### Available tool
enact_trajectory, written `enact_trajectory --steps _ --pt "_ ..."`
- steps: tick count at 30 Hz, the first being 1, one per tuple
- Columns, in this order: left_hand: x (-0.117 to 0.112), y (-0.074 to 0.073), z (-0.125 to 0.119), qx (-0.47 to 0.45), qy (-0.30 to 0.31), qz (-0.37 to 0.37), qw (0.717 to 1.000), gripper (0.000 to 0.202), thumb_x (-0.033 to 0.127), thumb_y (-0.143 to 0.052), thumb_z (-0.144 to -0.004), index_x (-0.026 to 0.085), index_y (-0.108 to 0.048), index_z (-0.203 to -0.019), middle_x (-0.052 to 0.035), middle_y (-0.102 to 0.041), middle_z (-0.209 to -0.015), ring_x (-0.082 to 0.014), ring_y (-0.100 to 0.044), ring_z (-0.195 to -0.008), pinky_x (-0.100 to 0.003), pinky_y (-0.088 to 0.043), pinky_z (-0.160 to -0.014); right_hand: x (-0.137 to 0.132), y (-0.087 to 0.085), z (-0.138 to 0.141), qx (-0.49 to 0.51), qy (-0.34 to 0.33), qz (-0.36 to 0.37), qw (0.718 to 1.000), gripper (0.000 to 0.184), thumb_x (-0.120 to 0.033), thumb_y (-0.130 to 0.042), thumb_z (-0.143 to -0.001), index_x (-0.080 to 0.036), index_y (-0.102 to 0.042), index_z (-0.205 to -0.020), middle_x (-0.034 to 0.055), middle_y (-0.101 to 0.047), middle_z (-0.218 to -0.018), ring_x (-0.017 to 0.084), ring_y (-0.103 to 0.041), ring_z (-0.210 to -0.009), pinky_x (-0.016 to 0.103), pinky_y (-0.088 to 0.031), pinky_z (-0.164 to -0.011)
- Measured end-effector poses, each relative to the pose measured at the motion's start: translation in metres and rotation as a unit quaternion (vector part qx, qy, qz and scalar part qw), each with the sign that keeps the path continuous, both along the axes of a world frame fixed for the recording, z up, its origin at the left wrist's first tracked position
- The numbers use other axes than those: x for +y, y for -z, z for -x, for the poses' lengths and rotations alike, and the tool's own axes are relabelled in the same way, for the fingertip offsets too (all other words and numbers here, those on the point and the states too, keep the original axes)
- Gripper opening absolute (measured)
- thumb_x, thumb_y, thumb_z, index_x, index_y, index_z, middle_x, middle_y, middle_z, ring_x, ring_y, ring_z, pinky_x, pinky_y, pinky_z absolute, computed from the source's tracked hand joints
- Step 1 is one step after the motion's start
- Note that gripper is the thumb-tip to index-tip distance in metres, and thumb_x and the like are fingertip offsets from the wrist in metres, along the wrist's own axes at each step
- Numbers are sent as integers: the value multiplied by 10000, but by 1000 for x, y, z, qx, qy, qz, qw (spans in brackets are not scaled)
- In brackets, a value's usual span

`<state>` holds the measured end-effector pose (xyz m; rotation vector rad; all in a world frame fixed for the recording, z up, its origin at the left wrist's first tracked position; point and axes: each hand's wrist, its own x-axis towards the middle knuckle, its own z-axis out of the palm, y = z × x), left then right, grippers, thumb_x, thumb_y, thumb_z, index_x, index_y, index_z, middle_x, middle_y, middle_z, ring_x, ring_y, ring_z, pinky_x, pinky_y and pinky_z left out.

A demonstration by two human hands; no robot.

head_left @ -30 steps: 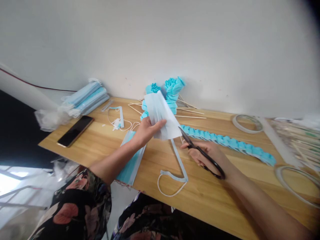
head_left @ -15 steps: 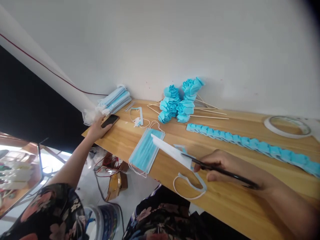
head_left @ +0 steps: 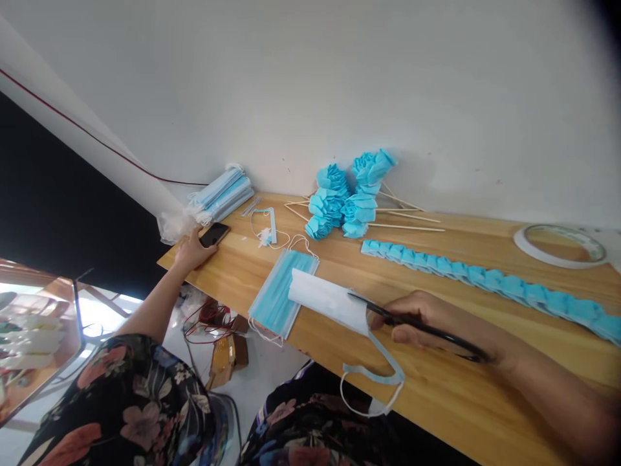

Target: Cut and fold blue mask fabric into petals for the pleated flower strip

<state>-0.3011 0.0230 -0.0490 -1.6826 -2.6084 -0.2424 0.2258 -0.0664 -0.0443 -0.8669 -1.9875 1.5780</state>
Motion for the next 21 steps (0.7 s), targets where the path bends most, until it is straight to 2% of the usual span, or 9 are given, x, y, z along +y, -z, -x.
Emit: enact_trajectory --steps 2,4,7,11,14,17,21 --pt "-2 1 -3 -5 -4 -4 1000 858 496 -605 -686 176 -351 -1441 -160 -599 -1296 -389 -561 -1177 -484 -435 -978 3 -1 -5 -21 -42 16 999 514 -624 -556 -854 -155 -755 -916 9 -495 -605 103 -368 -480 234 -293 -423" --pt "-6 2 -10 -10 -3 -2 1000 848 503 -611 -685 194 -358 -1433 -150 -599 -1294 -382 -572 -1161 -484 -440 -972 5 -2 -10 -22 -53 11 998 536 -623 -515 -880 -144 -745 -950 21 -505 -633 111 -388 -498 239 -307 -434" --pt "-16 2 -26 -13 17 7 1000 860 528 -606 -707 209 -328 -1456 -157 -596 -1296 -379 -568 -1173 -484 -436 -976 6 0 -12 -33 -65 -26 997 540 -642 -540 -855 -156 -749 -959 29 -531 -683 130 -417 -563 249 -326 -485" --pt "-35 -3 -39 -13 65 -4 998 905 598 -567 -756 167 -273 -1495 -178 -555 -1357 -361 -519 -1242 -470 -390 -1038 5 1 -10 -72 -93 -59 991 511 -634 -577 -837 -178 -759 -979 12 -527 -666 139 -416 -576 257 -315 -503" --pt "-52 -6 -37 27 96 -44 994 730 597 -444 -850 168 -409 -1440 -164 -478 -1445 -347 -424 -1337 -471 -316 -1106 4 1 -9 -55 -79 -67 993 513 -632 -582 -836 -174 -769 -972 31 -589 -701 160 -480 -596 265 -363 -517" --pt "-72 -1 -28 84 110 -61 988 584 566 -383 -897 204 -579 -1310 -140 -451 -1472 -351 -387 -1358 -500 -291 -1117 4 2 -10 -39 -61 -69 995 520 -639 -598 -823 -167 -772 -956 34 -612 -699 172 -526 -615 270 -416 -552" --pt "-93 11 -21 146 110 -57 982 537 536 -380 -918 211 -634 -1260 -164 -453 -1459 -373 -391 -1347 -541 -306 -1091 3 5 -10 -41 -55 -73 995 550 -660 -605 -807 -162 -769 -970 36 -634 -717 187 -563 -660 284 -463 -614"
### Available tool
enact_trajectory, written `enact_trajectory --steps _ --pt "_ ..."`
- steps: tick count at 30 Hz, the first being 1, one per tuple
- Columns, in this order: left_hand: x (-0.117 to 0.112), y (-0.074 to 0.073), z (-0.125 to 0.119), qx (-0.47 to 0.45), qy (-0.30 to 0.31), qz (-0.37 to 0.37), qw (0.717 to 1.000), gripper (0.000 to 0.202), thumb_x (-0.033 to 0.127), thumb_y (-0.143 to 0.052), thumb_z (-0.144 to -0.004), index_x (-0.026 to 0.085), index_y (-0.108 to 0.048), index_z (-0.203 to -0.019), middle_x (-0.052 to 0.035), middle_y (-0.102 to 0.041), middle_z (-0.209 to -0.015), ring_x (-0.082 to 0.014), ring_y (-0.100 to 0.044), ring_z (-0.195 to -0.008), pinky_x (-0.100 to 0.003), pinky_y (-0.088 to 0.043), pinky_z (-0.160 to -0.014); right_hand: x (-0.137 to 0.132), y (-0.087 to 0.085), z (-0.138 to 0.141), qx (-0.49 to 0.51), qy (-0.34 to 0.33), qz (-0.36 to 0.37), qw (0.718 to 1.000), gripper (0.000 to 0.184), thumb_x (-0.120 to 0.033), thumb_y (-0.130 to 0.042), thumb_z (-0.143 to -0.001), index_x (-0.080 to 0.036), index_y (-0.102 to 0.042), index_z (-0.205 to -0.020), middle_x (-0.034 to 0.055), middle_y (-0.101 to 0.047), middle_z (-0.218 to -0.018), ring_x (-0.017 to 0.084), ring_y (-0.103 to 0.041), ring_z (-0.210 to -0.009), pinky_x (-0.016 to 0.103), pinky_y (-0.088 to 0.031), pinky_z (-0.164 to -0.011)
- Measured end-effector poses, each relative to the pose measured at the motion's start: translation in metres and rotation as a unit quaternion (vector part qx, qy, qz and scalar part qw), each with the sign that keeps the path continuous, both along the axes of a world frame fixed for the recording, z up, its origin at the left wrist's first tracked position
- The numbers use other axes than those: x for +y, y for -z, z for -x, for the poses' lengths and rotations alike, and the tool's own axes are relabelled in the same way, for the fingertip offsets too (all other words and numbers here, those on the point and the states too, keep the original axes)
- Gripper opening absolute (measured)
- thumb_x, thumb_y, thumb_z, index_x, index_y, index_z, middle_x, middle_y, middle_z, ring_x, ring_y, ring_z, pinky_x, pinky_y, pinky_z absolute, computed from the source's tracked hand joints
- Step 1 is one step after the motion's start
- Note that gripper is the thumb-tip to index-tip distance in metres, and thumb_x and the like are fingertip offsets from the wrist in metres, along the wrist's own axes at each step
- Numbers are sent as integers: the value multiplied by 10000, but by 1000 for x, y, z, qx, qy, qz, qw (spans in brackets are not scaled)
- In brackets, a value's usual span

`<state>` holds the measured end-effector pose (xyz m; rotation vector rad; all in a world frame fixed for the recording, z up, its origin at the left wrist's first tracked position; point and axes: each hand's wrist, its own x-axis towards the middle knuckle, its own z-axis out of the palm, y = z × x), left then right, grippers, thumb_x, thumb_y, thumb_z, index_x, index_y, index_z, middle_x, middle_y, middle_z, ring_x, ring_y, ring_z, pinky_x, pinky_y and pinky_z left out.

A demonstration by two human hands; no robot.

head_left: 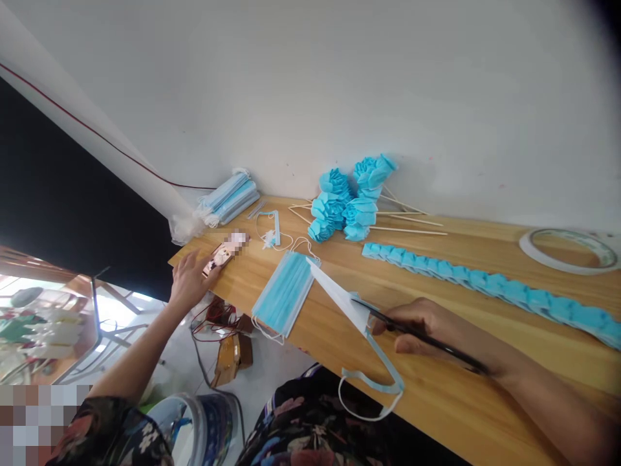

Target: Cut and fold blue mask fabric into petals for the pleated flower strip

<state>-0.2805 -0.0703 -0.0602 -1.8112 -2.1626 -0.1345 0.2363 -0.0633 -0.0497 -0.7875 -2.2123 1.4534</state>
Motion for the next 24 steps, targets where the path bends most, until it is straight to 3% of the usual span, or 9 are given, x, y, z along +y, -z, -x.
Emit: enact_trajectory --steps 4,8,12,15,19,24 --pt "3 11 -3 11 17 14 1000 520 537 -387 -922 232 -644 -1255 -156 -466 -1448 -370 -394 -1347 -545 -322 -1082 -1 1 0 -13 -3 -3 1000 570 -680 -585 -809 -166 -766 -975 37 -638 -730 181 -553 -662 280 -455 -605" --pt "47 10 -12 -12 39 16 999 527 545 -369 -931 237 -641 -1262 -145 -467 -1454 -372 -382 -1362 -557 -290 -1106 -3 0 0 -21 7 -7 1000 570 -686 -576 -810 -173 -764 -974 30 -623 -714 167 -527 -629 275 -439 -575" --pt "105 -15 -20 -93 42 -60 993 571 519 -357 -946 179 -542 -1366 -185 -432 -1481 -367 -407 -1350 -543 -327 -1090 -3 1 0 -15 13 -16 1000 577 -674 -569 -823 -154 -759 -986 38 -612 -721 167 -519 -634 270 -419 -564" --pt "130 -44 -26 -124 94 -165 974 562 500 -320 -968 169 -517 -1376 -168 -490 -1437 -306 -427 -1344 -480 -315 -1122 -3 5 0 -43 -8 -22 999 580 -666 -582 -818 -142 -751 -1000 20 -569 -686 141 -463 -596 255 -362 -531" --pt "134 -68 -33 -113 151 -198 962 535 499 -330 -973 182 -533 -1353 -155 -516 -1413 -296 -440 -1333 -477 -315 -1117 -2 6 -1 -78 -18 -19 997 552 -647 -593 -822 -162 -744 -1039 -7 -543 -677 117 -405 -569 245 -313 -520" --pt "123 -62 -29 -121 146 -154 970 543 493 -311 -974 176 -518 -1364 -151 -555 -1374 -298 -487 -1283 -472 -343 -1093 -5 2 1 -75 -19 -21 997 558 -644 -599 -818 -155 -758 -1034 18 -614 -713 145 -494 -605 251 -369 -548"
